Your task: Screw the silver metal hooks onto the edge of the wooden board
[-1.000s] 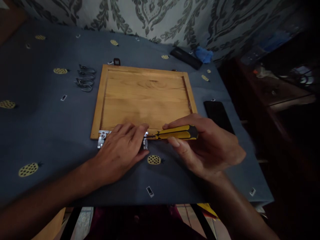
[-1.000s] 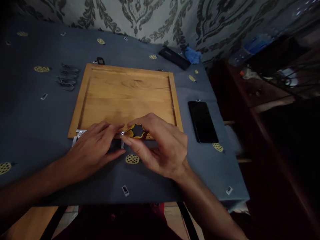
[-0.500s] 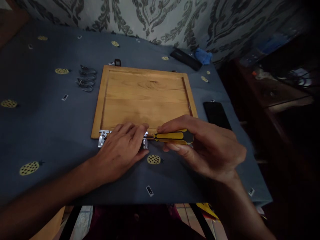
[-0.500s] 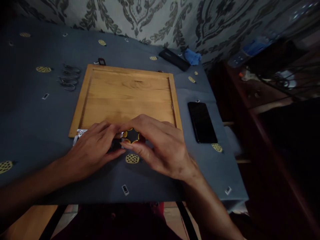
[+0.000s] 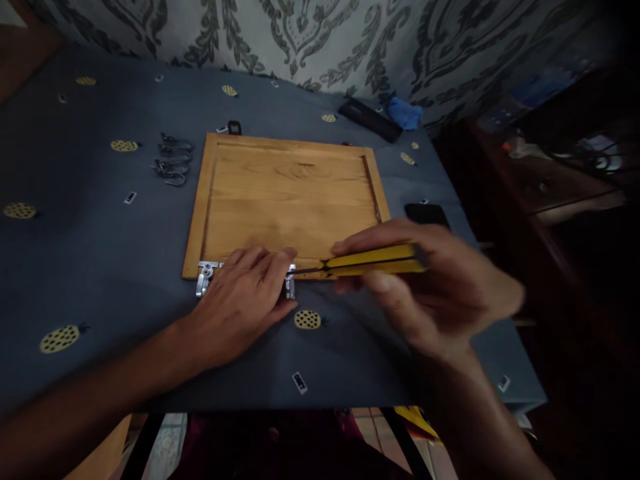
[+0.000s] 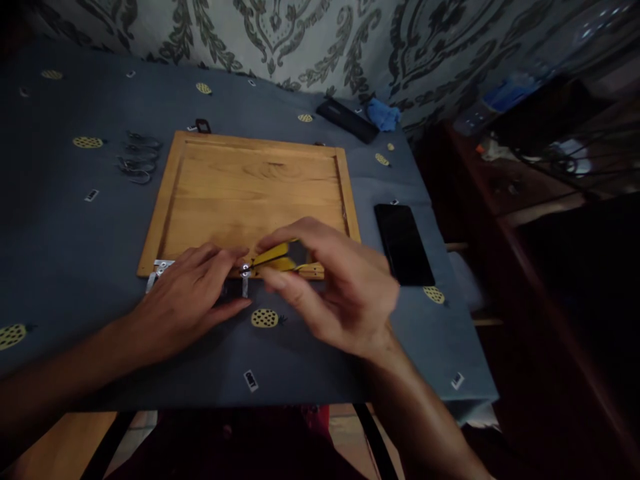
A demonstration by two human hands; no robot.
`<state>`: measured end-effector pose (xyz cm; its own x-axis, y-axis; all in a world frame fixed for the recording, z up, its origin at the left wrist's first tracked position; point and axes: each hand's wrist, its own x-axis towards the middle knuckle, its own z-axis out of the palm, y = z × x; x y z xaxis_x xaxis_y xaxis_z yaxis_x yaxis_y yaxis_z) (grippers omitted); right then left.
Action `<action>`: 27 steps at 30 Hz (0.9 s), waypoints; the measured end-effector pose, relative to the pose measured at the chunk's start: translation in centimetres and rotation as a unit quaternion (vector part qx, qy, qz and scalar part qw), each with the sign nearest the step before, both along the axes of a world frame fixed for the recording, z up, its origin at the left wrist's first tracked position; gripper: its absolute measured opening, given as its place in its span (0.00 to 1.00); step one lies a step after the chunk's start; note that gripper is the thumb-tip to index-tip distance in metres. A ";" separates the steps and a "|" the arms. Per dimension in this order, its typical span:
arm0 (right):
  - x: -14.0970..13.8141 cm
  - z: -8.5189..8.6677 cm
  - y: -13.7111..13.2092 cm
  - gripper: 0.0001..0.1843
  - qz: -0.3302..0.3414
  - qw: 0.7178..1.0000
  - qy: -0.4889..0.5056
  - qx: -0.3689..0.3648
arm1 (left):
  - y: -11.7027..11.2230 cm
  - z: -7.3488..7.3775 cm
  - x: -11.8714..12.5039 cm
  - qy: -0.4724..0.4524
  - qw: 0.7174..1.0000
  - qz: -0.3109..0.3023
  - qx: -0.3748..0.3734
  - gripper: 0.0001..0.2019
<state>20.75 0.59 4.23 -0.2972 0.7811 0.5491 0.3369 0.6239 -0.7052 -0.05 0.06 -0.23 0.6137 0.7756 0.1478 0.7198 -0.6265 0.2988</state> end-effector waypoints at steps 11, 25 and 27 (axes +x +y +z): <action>-0.2 -0.7 -0.1 0.06 -0.057 0.998 0.016 0.032 | 0.0 0.0 0.0 -0.017 1.000 -0.003 0.019 0.26; -0.5 -1.4 0.2 0.10 -0.017 0.998 -0.016 0.052 | -0.1 -0.1 0.0 -0.006 1.000 -0.004 0.008 0.23; -0.4 -1.4 0.2 0.10 -0.008 0.998 -0.021 0.051 | 0.0 -0.1 0.0 -0.006 1.000 -0.006 0.011 0.23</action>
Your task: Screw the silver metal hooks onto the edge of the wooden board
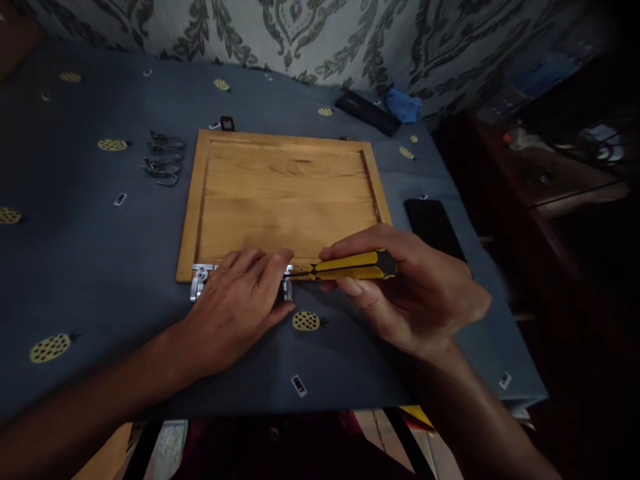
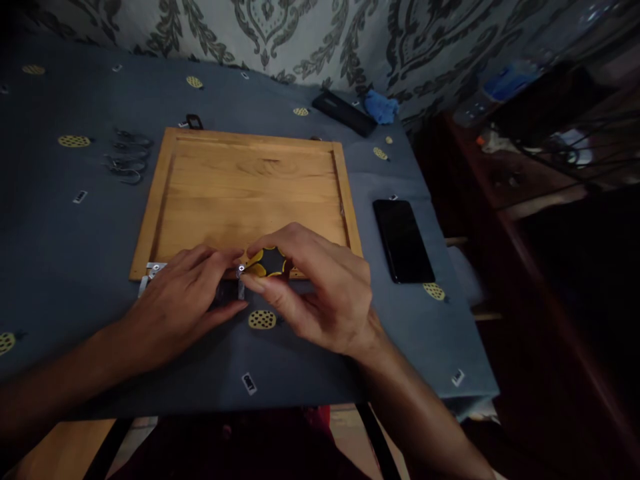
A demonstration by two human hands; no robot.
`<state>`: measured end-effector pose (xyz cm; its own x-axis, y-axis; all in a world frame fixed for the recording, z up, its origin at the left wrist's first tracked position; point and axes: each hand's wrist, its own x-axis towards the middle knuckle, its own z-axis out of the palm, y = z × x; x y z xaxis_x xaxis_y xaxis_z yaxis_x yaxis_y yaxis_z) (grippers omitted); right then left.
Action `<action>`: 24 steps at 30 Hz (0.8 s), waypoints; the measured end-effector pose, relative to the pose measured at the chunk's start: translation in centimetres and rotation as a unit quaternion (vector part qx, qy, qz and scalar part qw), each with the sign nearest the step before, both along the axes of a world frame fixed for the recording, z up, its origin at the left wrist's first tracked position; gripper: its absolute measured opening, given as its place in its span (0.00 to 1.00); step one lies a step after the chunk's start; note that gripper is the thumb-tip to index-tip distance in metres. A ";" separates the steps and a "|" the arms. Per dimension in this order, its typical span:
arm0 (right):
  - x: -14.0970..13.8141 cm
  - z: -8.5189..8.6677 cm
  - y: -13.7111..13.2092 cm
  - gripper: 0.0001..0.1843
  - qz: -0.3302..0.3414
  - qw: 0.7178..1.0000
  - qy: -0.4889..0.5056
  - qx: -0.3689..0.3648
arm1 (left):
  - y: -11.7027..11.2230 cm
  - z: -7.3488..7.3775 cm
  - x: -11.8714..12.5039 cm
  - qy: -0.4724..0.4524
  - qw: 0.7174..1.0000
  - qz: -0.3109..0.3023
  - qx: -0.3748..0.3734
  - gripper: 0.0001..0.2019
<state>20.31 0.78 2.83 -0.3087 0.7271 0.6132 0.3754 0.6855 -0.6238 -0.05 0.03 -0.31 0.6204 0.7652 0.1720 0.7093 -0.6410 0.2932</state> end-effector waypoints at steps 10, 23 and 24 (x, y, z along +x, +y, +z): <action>-0.3 0.4 -0.1 0.11 0.004 0.998 -0.043 0.046 | 0.0 -0.2 0.0 -0.011 1.000 0.006 -0.008 0.22; -0.6 0.1 -0.1 0.09 -0.021 0.997 -0.051 0.058 | -0.1 -0.2 0.0 -0.005 1.000 0.005 -0.009 0.21; -0.6 0.2 -0.1 0.08 -0.026 0.996 -0.056 0.061 | -0.1 -0.2 0.0 -0.005 1.000 0.004 -0.003 0.21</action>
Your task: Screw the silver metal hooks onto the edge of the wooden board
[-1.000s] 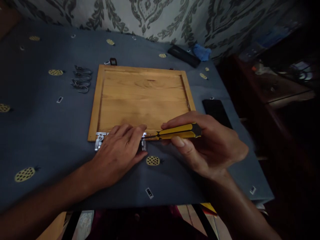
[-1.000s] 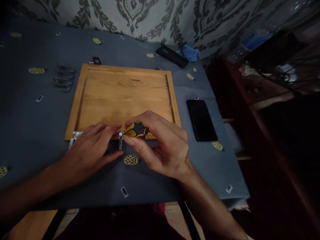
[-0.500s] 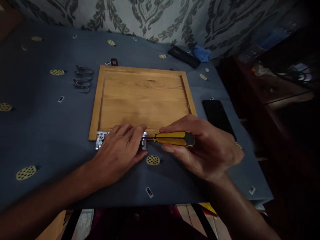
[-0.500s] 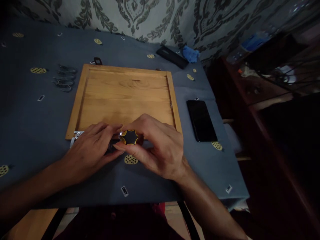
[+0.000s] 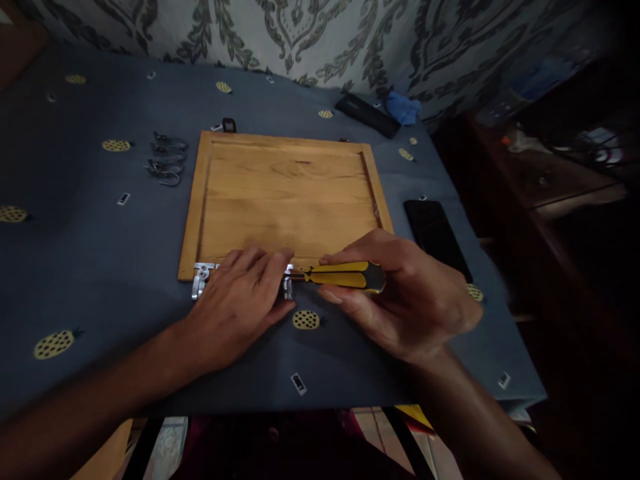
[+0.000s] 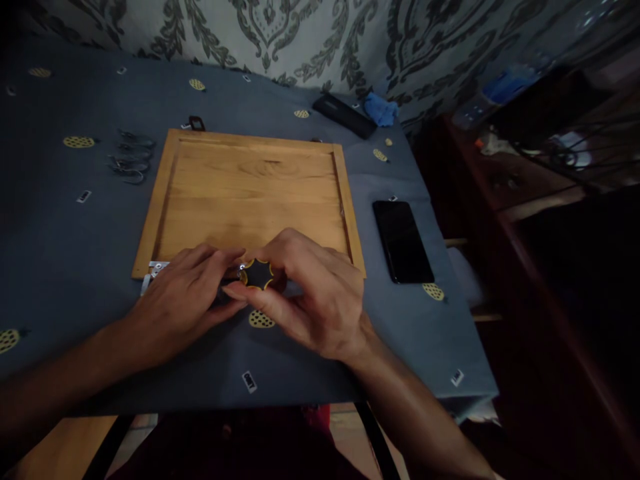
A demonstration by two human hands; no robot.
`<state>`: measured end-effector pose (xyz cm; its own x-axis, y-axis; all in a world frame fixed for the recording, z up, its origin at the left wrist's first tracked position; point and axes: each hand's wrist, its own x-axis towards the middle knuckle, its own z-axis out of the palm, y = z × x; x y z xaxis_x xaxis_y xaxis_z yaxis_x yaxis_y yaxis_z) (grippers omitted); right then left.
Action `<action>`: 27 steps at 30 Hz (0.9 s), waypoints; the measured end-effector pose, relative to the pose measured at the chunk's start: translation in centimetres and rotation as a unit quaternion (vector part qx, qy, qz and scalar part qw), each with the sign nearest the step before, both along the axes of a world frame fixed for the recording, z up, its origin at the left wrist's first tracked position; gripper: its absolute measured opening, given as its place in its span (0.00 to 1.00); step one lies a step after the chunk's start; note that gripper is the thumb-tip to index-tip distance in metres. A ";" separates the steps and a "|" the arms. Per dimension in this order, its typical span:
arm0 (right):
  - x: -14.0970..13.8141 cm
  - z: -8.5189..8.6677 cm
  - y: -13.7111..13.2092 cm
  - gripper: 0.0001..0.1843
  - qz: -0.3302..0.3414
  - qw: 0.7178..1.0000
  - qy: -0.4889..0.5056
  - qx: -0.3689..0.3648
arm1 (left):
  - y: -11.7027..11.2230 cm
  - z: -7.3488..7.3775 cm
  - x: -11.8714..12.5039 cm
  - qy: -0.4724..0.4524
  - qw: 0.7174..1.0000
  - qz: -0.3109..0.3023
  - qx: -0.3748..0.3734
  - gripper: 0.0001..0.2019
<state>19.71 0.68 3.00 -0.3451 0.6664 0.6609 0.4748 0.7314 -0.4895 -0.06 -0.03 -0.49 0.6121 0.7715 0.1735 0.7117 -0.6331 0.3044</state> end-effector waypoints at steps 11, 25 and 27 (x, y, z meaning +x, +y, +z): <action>0.8 0.4 -0.4 0.04 -0.138 0.982 0.125 0.000 | 0.0 0.3 0.0 -0.002 1.000 -0.002 0.018 0.24; 0.7 -0.6 0.1 0.07 -0.075 0.988 0.136 -0.025 | 0.0 0.2 -0.2 -0.009 0.999 -0.008 0.030 0.22; 0.5 -0.9 0.4 0.06 -0.087 0.978 0.181 -0.060 | -0.1 0.3 -0.2 -0.006 1.000 -0.009 0.026 0.20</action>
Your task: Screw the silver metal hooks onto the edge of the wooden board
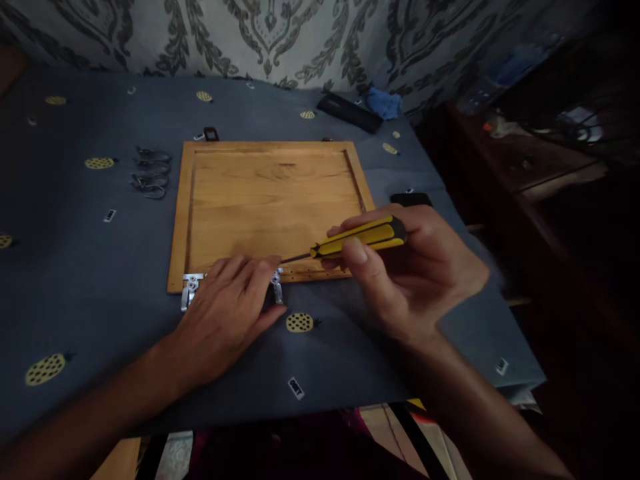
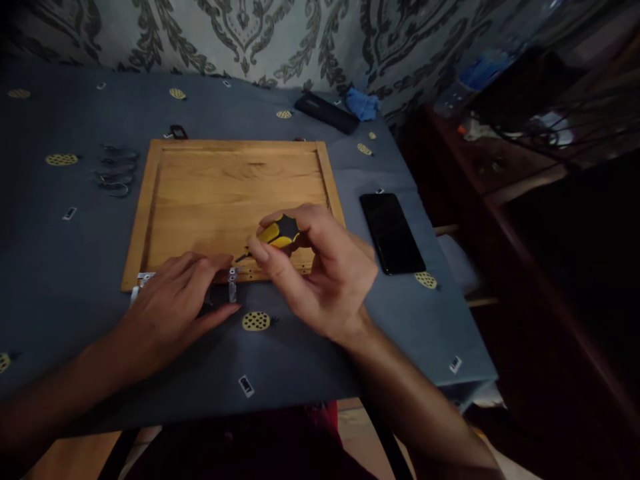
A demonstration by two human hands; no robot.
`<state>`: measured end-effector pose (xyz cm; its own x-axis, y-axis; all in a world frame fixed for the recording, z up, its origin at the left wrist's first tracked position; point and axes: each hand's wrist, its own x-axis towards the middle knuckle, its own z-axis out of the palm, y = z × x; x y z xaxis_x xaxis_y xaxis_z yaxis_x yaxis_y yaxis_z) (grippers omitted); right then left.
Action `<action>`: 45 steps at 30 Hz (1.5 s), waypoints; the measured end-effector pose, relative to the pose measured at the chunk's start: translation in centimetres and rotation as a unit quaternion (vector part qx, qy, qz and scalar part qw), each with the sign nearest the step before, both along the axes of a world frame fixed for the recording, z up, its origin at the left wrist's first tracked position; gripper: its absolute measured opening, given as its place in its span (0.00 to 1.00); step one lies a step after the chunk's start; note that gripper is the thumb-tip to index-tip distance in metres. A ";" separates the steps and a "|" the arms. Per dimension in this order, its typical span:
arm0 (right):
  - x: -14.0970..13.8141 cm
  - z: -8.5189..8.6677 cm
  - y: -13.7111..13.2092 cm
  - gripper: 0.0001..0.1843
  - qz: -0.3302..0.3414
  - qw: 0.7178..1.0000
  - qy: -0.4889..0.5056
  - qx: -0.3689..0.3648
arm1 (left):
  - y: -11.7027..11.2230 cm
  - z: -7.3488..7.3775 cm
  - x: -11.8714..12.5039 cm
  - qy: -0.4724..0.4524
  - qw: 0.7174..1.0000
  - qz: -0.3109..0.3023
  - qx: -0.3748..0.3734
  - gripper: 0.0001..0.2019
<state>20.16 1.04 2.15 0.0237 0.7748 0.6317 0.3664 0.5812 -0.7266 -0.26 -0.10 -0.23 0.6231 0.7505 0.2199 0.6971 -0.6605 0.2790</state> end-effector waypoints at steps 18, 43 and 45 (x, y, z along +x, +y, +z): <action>0.1 -2.0 3.3 0.14 -0.006 0.970 0.214 -0.113 | 0.4 -0.8 -0.4 0.002 1.000 0.010 0.009 0.28; 0.4 -0.2 0.6 0.06 0.098 0.988 -0.112 0.031 | 0.4 -0.6 -0.2 -0.002 1.000 0.022 0.015 0.26; 0.5 0.5 0.5 0.06 0.133 0.980 -0.148 0.029 | 0.4 -0.7 -0.3 -0.002 1.000 0.020 0.018 0.25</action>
<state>20.71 1.51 2.67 -0.3652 0.6911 0.6237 0.3869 0.7220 -0.5736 -0.53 0.28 -0.89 0.5925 0.7658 0.2499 0.7218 -0.6424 0.2574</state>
